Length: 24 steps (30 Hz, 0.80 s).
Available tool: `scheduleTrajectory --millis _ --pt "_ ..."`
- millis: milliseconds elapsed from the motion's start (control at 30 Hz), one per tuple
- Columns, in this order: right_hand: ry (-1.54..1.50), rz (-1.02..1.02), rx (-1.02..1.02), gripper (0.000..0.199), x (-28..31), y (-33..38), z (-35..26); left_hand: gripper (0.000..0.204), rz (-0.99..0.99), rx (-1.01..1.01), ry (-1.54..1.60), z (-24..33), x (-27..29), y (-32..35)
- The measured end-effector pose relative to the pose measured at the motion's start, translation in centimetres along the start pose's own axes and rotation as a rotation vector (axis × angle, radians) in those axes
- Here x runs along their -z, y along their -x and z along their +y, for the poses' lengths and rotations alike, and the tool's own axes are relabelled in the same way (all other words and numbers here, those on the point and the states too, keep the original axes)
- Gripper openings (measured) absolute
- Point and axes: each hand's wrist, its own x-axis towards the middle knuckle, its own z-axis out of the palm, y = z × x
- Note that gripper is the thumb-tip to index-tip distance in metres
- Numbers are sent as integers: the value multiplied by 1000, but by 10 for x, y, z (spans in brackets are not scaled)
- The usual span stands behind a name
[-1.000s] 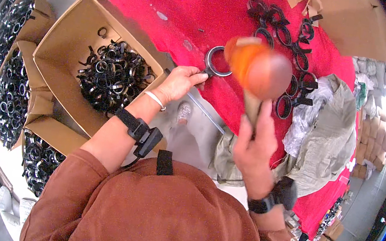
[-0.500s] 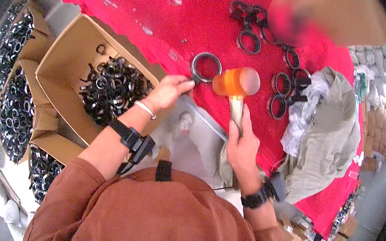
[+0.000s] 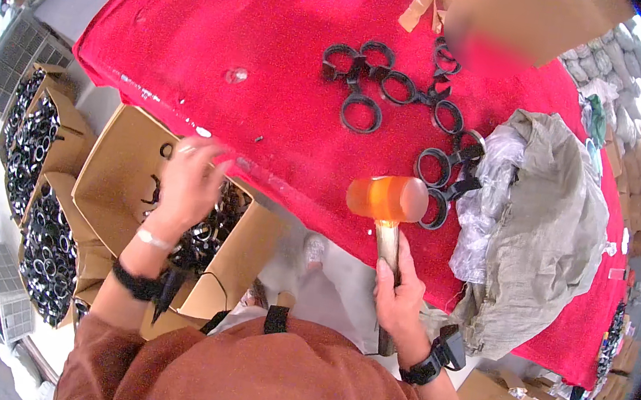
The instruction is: Fitting metal clips onto plastic rings using a rubber mallet at an assembly station.
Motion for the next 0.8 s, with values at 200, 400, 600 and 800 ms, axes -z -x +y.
scheduleTrajectory --millis 200,400,600,800 --pt "22 6 36 53 14 -4 6 33 -141 67 -21 85 -81 -182" --pt "-3 32 38 51 30 -7 6 35 -277 88 22 74 -119 -220" --pt "-174 128 59 51 29 -18 2 12 -327 611 1092 68 -72 -111" --pt "-211 -22 74 51 -18 -34 -12 24 -196 921 1527 26 -74 20"
